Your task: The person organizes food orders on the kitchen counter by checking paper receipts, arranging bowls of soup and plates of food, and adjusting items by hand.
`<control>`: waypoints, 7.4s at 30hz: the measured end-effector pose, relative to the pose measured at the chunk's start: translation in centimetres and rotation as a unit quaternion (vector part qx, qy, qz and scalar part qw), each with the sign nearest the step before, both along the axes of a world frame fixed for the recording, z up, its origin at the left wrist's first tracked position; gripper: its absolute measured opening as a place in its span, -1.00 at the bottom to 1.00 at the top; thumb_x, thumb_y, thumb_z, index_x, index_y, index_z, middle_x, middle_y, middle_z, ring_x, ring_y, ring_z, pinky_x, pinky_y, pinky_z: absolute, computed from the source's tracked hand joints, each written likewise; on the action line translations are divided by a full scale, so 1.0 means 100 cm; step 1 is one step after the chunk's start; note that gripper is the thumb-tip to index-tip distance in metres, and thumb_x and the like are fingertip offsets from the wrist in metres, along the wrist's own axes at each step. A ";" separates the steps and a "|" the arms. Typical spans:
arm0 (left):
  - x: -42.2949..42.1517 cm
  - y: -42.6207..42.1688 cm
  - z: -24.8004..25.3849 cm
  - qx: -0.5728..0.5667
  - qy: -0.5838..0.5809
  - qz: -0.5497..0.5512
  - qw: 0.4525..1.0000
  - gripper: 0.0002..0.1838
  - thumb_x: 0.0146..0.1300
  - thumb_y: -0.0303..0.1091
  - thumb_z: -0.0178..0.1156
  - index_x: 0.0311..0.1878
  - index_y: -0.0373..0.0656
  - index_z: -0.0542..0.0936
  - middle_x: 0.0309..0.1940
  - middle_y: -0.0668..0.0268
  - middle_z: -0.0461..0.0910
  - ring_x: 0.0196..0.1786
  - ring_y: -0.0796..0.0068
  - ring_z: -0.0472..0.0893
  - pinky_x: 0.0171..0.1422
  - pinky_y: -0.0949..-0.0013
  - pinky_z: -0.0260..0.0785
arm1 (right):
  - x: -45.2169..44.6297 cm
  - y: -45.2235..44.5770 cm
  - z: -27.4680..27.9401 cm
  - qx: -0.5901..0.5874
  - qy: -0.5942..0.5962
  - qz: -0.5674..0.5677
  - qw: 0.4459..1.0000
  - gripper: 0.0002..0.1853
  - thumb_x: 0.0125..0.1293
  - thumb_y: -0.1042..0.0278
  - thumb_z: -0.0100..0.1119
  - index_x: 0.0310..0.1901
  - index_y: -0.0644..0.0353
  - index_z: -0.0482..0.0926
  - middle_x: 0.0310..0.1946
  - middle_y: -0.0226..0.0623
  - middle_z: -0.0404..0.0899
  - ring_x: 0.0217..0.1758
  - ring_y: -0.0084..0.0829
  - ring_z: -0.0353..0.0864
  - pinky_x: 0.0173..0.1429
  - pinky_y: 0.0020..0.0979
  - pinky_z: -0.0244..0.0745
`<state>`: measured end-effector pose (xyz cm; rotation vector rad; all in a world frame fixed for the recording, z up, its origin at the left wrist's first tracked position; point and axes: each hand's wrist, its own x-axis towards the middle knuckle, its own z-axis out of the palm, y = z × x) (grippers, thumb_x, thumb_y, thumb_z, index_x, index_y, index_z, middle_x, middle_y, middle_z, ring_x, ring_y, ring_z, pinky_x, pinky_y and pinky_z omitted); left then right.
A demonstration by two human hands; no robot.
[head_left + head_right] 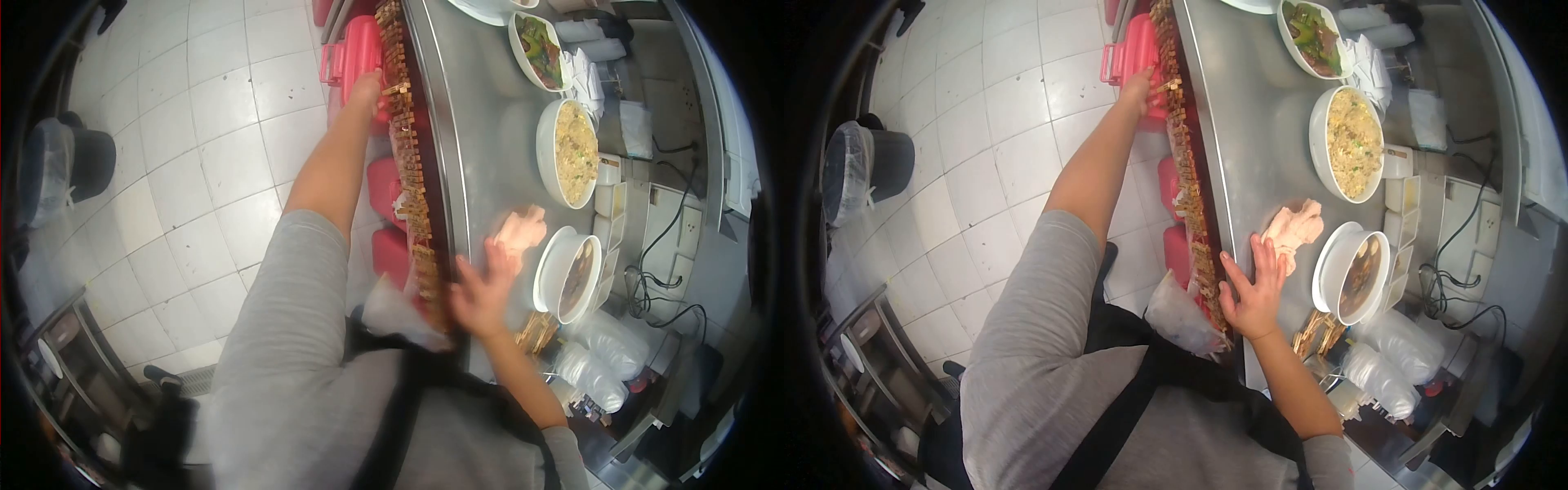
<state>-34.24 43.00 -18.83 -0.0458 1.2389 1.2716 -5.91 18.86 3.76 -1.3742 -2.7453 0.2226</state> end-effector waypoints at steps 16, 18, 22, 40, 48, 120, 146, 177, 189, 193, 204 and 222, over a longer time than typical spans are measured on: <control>-0.076 0.003 -0.095 0.002 0.410 -0.178 0.895 -0.60 0.29 -0.06 -0.07 -0.15 -0.17 0.61 -0.22 0.16 0.62 -0.19 0.27 0.57 -0.13 0.15 0.37 | 0.003 0.002 0.007 -0.011 0.020 0.013 1.000 -0.46 -0.04 0.35 0.24 0.09 -0.17 0.54 0.34 -0.08 0.15 0.42 0.01 0.06 0.38 0.13 -0.12; -0.106 -0.032 -0.057 0.010 0.637 -0.224 0.738 -0.55 0.32 -0.07 -0.16 -0.21 -0.16 0.65 -0.36 0.18 0.66 -0.28 0.28 0.60 -0.14 0.19 0.38 | 0.010 0.002 0.002 -0.016 0.063 0.027 0.998 -0.45 -0.05 0.36 0.25 0.10 -0.16 0.53 0.32 -0.06 0.16 0.43 0.02 0.04 0.38 0.14 -0.10; -0.106 -0.115 0.018 0.144 0.287 -0.024 0.947 -0.71 0.27 -0.24 0.12 -0.04 -0.20 0.49 -0.19 0.31 0.55 -0.11 0.45 0.53 -0.08 0.39 0.40 | 0.023 -0.007 -0.002 -0.016 0.126 0.036 0.991 -0.43 -0.06 0.33 0.29 0.10 -0.13 0.52 0.30 -0.04 0.16 0.42 -0.03 0.02 0.40 0.12 -0.08; 0.281 -0.425 0.381 0.614 0.229 -0.354 0.667 -0.41 0.06 -0.50 0.03 0.25 -0.30 0.28 0.09 0.02 0.43 0.01 0.27 0.50 0.01 0.35 0.39 | 0.277 -0.297 0.233 0.137 0.451 -0.265 0.841 -0.74 0.21 0.35 0.20 -0.04 0.04 0.61 -0.13 -0.33 0.60 -0.11 -0.43 0.58 0.00 -0.45 0.49; 0.353 -0.496 0.380 0.540 0.300 -0.359 0.699 -0.48 0.28 -0.31 0.05 0.28 -0.24 0.26 0.13 0.12 0.39 0.02 0.41 0.44 0.03 0.45 0.34 | 0.643 -0.519 0.139 0.455 0.331 -0.616 0.551 -0.72 0.05 0.42 0.33 -0.16 0.25 0.61 -0.26 -0.28 0.66 -0.21 -0.50 0.62 -0.07 -0.46 0.50; 0.069 -0.345 0.395 0.478 0.324 -0.062 0.814 -0.59 0.24 -0.52 0.01 0.18 -0.31 0.34 -0.21 0.22 0.54 -0.16 0.48 0.51 -0.03 0.43 0.34 | 0.368 0.058 0.605 0.596 0.084 -0.322 0.731 -0.56 0.24 0.22 -0.06 0.17 -0.40 0.46 -0.48 -0.36 0.51 -0.47 -0.54 0.44 -0.30 -0.43 0.38; 0.061 -0.356 0.417 0.500 0.311 -0.081 0.804 -0.61 0.26 -0.54 0.02 0.17 -0.27 0.36 -0.16 0.21 0.56 -0.07 0.48 0.53 0.04 0.41 0.36 | 0.185 -0.164 0.527 0.648 -0.038 -0.026 0.760 -0.82 -0.03 0.61 0.13 -0.67 0.24 0.37 -0.47 -0.33 0.36 -0.42 -0.44 0.37 -0.31 -0.34 0.36; 0.145 -0.039 0.267 0.102 0.751 -0.399 0.515 -0.24 0.15 -0.27 0.04 0.42 -0.10 0.01 -0.04 0.05 0.57 0.01 0.12 0.58 0.10 0.16 0.38 | 0.138 -0.309 0.474 0.262 -0.069 -0.098 0.958 -0.75 0.04 0.28 0.23 -0.26 0.23 0.59 -0.60 -0.38 0.46 -0.60 -0.48 0.42 -0.53 -0.44 0.19; 0.178 -0.168 0.188 0.348 0.782 -0.199 0.477 -0.58 0.10 -0.35 0.09 0.08 -0.09 0.49 0.20 0.08 0.34 0.31 0.00 0.23 0.36 -0.06 -0.03 | 0.233 -0.133 0.545 0.298 0.137 -0.241 0.913 -0.75 0.19 0.47 0.07 -0.08 0.23 0.56 -0.36 -0.45 0.54 -0.38 -0.64 0.40 -0.23 -0.56 0.39; 0.176 -0.170 0.197 0.355 0.764 -0.197 0.501 -0.62 0.08 -0.36 0.10 0.03 -0.09 0.53 0.18 0.09 0.37 0.31 0.01 0.24 0.36 -0.03 -0.03 | 0.301 -0.033 0.569 0.413 0.169 -0.215 0.869 -0.72 0.16 0.38 0.14 -0.07 0.08 0.60 -0.34 -0.37 0.55 -0.27 -0.53 0.45 -0.11 -0.44 0.40; 0.174 -0.172 0.203 0.360 0.770 -0.185 0.493 -0.58 0.01 -0.34 0.11 0.02 -0.10 0.52 0.12 0.07 0.41 0.25 -0.02 0.31 0.31 -0.07 0.05 | 0.310 0.032 0.575 0.499 0.322 -0.272 0.757 -0.52 0.09 0.52 0.11 0.09 -0.13 0.55 -0.41 -0.47 0.53 -0.42 -0.60 0.42 -0.31 -0.54 0.36; 0.176 -0.175 0.207 0.346 0.756 -0.198 0.519 -0.63 0.02 -0.37 0.11 -0.02 -0.05 0.54 0.15 0.14 0.38 0.30 0.06 0.24 0.36 0.02 -0.03 | 0.295 0.018 0.584 0.443 0.335 -0.307 0.773 -0.42 0.08 0.59 0.06 0.17 -0.17 0.50 -0.48 -0.47 0.43 -0.55 -0.61 0.38 -0.44 -0.53 0.38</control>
